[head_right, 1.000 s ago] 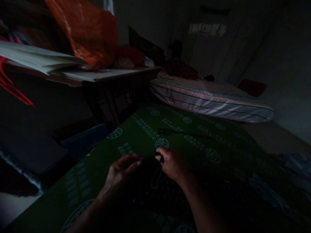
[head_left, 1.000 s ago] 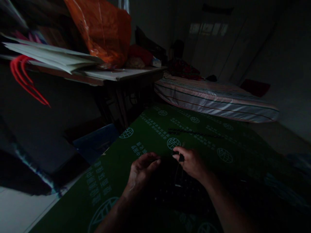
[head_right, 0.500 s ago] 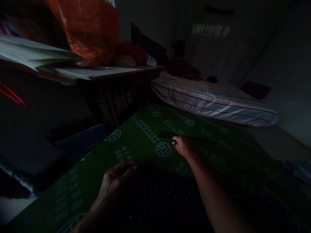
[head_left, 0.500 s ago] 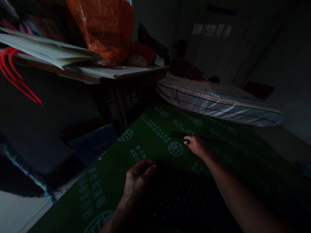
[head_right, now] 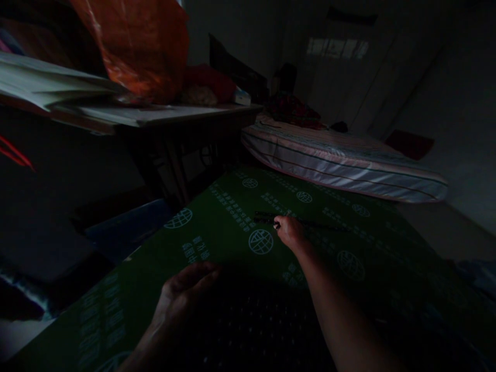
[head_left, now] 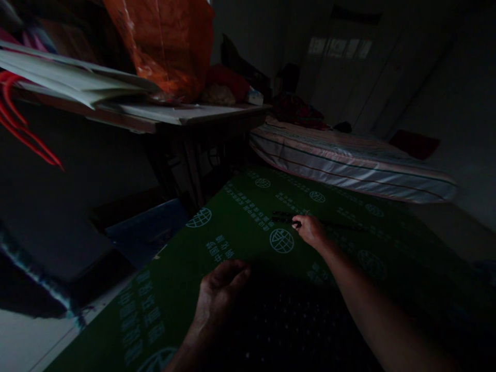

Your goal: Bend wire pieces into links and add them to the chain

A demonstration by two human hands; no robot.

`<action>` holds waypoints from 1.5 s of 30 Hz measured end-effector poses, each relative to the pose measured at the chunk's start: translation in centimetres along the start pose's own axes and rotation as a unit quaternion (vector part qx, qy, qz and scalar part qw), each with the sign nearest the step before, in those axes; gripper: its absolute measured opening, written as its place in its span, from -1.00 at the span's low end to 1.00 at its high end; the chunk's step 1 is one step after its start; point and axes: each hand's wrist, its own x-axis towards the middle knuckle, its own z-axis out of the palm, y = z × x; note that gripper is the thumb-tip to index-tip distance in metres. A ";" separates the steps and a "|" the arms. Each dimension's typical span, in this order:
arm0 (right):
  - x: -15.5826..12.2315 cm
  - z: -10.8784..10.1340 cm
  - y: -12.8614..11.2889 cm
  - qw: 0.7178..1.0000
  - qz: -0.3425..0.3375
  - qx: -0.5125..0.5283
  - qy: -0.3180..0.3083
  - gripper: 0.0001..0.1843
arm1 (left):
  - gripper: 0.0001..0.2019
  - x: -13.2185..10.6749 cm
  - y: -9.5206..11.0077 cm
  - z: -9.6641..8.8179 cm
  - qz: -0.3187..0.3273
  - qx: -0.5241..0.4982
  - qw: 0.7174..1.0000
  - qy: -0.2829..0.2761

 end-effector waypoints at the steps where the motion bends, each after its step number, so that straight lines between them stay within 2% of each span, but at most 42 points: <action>1: 0.0 0.0 0.0 1.000 0.001 -0.001 0.001 -0.76 | -0.71 0.1 0.0 0.0 -0.001 0.001 1.000 -0.001; 18: 0.2 -0.1 -0.3 1.000 0.010 -0.014 -0.001 -0.75 | -0.75 0.1 0.2 -0.2 0.014 0.015 1.000 -0.002; 25: 0.3 0.0 -0.2 1.000 0.015 -0.017 -0.007 -0.75 | -0.72 0.1 0.1 -0.1 -0.001 -0.008 1.000 -0.003; 45: 0.3 0.1 -0.2 1.000 0.018 -0.013 -0.007 -0.73 | -0.69 -0.1 0.7 -0.1 -0.013 0.018 1.000 -0.007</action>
